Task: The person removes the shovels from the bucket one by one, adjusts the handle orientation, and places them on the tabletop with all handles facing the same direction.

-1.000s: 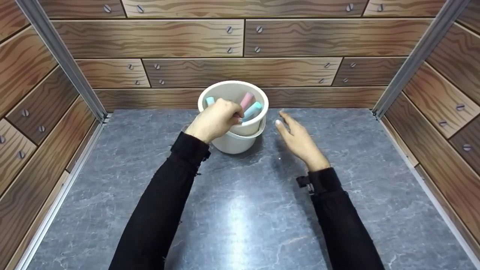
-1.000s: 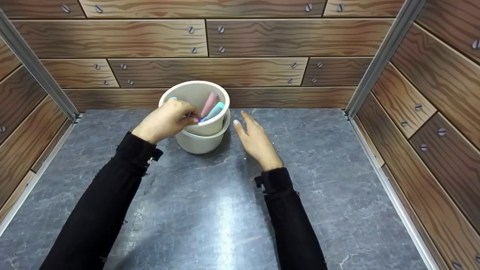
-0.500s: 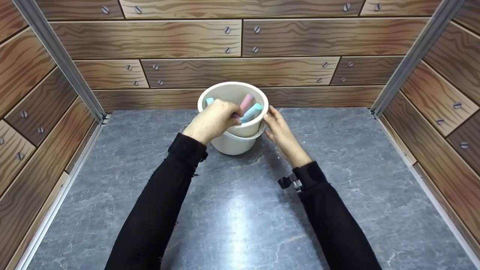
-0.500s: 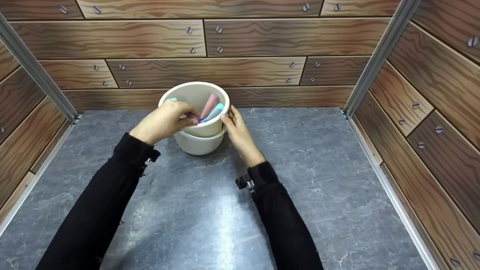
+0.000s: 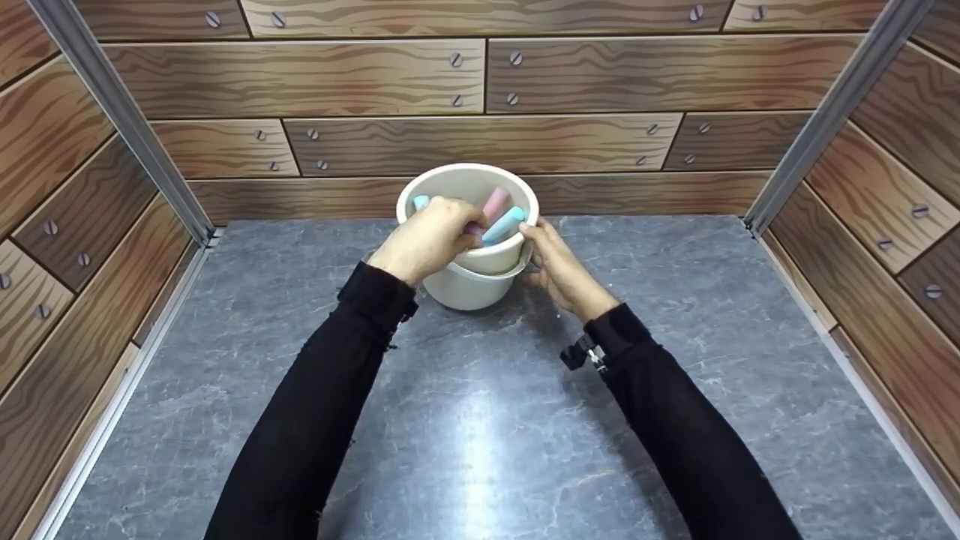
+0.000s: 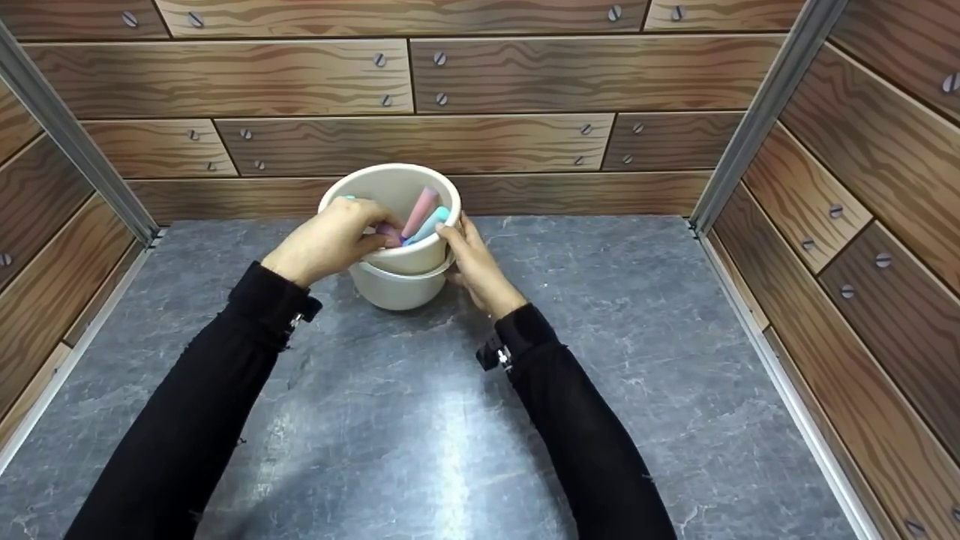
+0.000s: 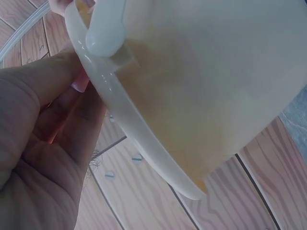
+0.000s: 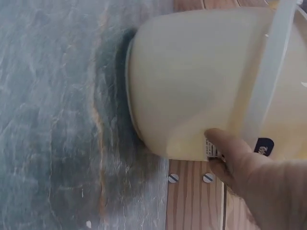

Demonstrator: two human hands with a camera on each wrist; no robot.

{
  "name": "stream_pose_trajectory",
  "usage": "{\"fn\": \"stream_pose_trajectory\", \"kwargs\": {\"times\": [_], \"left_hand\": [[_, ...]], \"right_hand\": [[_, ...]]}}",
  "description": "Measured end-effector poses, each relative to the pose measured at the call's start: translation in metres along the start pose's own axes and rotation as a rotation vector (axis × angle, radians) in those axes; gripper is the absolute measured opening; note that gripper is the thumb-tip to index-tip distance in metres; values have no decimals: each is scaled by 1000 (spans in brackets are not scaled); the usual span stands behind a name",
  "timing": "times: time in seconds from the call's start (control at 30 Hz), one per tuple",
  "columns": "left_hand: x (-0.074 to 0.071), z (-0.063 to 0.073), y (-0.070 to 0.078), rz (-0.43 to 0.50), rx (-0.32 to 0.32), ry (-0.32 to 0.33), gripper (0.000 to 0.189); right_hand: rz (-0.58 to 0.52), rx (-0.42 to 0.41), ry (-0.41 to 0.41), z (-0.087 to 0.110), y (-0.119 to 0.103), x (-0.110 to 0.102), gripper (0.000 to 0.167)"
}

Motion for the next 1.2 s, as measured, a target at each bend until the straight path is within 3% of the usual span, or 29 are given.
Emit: {"fn": "stream_pose_trajectory", "kwargs": {"times": [0.23, 0.43, 0.87, 1.2], "left_hand": [[-1, 2, -2, -11, -1, 10, 26], [-6, 3, -4, -47, 0, 21, 22], [-23, 10, 2, -20, 34, 68, 16], [-38, 19, 6, -21, 27, 199, 16]], "right_hand": [[-56, 55, -9, 1, 4, -1, 76], [-78, 57, -18, 1, 4, -4, 77], [-116, 70, -2, 0, 5, -4, 69], [-109, 69, -4, 0, 5, -4, 67]]}}
Point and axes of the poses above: each hand's wrist, its own z-axis away from the middle knuckle, its own x-axis out of the palm, y = z × x, the point moved 2 cm from there along -z, towards the middle knuckle, and after that the axes turned 5 degrees about z, right-handed, at the moved point
